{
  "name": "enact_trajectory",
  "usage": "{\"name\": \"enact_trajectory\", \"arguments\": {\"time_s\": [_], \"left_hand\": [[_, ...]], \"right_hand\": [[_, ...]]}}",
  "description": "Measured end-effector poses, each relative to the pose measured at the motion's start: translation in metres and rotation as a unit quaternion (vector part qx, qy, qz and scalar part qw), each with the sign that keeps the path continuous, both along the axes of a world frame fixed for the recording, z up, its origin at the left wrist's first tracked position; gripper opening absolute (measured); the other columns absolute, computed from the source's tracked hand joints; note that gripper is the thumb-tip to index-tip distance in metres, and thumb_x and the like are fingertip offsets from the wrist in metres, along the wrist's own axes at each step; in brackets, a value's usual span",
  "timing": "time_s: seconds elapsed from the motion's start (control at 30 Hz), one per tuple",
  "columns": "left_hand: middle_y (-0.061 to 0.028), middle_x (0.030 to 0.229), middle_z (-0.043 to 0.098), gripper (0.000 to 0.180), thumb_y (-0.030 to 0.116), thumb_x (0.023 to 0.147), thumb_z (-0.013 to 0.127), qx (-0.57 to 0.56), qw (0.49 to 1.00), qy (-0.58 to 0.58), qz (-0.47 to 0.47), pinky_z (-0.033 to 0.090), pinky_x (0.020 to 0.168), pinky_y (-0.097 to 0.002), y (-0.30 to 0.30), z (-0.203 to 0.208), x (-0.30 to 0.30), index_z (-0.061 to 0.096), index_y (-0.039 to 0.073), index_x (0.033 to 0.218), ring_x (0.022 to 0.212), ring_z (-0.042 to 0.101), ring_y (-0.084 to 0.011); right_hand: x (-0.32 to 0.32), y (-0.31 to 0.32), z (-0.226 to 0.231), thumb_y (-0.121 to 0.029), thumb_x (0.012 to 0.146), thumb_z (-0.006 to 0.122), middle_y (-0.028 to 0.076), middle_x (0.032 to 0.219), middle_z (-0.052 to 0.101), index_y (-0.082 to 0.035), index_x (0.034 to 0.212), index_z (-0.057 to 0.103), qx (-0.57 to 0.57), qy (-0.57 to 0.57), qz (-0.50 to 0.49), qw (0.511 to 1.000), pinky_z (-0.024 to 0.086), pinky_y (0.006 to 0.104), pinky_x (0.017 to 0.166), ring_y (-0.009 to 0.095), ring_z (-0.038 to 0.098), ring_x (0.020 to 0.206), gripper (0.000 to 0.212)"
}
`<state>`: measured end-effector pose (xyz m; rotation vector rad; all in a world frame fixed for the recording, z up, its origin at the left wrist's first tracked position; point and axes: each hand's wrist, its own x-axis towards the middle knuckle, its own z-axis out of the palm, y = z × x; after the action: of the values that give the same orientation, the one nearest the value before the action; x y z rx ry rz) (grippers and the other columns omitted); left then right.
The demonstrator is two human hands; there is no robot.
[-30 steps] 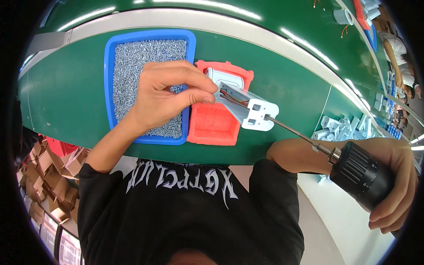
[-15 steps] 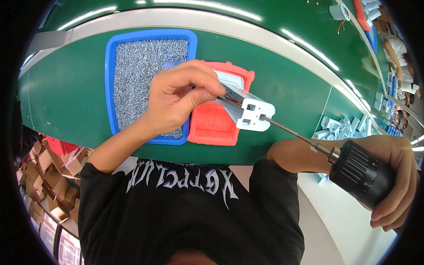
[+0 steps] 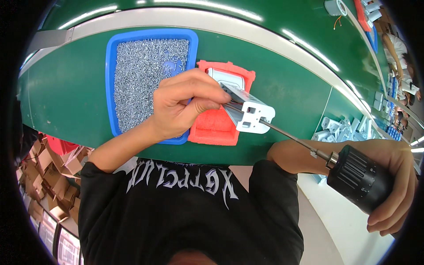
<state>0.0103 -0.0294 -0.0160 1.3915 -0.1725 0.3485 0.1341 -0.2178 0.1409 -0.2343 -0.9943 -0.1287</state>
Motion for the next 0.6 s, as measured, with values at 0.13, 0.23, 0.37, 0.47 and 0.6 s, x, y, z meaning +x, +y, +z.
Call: {"name": "enact_trajectory", "arguments": {"time_s": [0.13,0.23,0.37,0.47,0.6], "left_hand": [[-0.0039,0.086,0.068,0.021,-0.007,0.073,0.07,0.052,0.994,-0.079,0.053,0.043,0.056,-0.024,0.0,-0.002,0.0,0.074,0.004,0.091,0.063,0.053,-0.0126],[-0.0068,0.087,0.069,0.016,-0.001,0.074,0.075,0.154,0.977,-0.135,0.068,0.051,0.062,-0.0262,0.001,-0.004,-0.002,0.073,0.004,0.089,0.072,0.06,-0.016],[-0.0073,0.094,0.069,0.02,0.004,0.073,0.078,0.206,0.961,-0.168,0.078,0.054,0.07,-0.0283,0.008,0.002,-0.004,0.071,0.004,0.092,0.08,0.063,-0.0184],[-0.0068,0.099,0.069,0.026,0.006,0.071,0.079,0.226,0.953,-0.181,0.085,0.054,0.075,-0.0296,0.014,0.008,-0.005,0.07,0.004,0.095,0.086,0.064,-0.0195],[-0.0019,0.108,0.063,0.036,0.011,0.07,0.077,0.312,0.948,-0.033,0.048,0.048,0.082,-0.0321,0.019,0.005,0.001,0.067,0.011,0.105,0.089,0.06,-0.0178]], "right_hand": [[0.002,-0.005,0.002,-0.028,0.098,0.054,0.004,0.066,0.061,0.0,0.119,0.055,-0.004,-0.033,0.023,0.999,0.052,0.0275,0.04,0.016,0.056,0.044,0.035],[0.003,-0.011,0.002,-0.022,0.088,0.062,0.012,0.071,0.068,-0.001,0.085,0.061,0.016,-0.055,0.098,0.994,0.057,0.0335,0.046,0.024,0.061,0.048,0.022],[-0.005,0.014,-0.001,-0.025,0.092,0.058,0.009,0.07,0.065,-0.001,0.096,0.058,0.068,-0.084,0.057,0.993,0.055,0.0311,0.043,0.021,0.059,0.046,0.024],[-0.015,0.038,-0.004,-0.03,0.099,0.052,0.004,0.067,0.06,-0.001,0.119,0.053,0.113,-0.104,-0.005,0.988,0.05,0.0266,0.038,0.015,0.055,0.043,0.035],[-0.022,0.045,-0.009,-0.031,0.1,0.05,0.003,0.067,0.059,-0.003,0.12,0.052,0.031,-0.106,0.028,0.993,0.049,0.0261,0.035,0.015,0.054,0.043,0.034]]}}
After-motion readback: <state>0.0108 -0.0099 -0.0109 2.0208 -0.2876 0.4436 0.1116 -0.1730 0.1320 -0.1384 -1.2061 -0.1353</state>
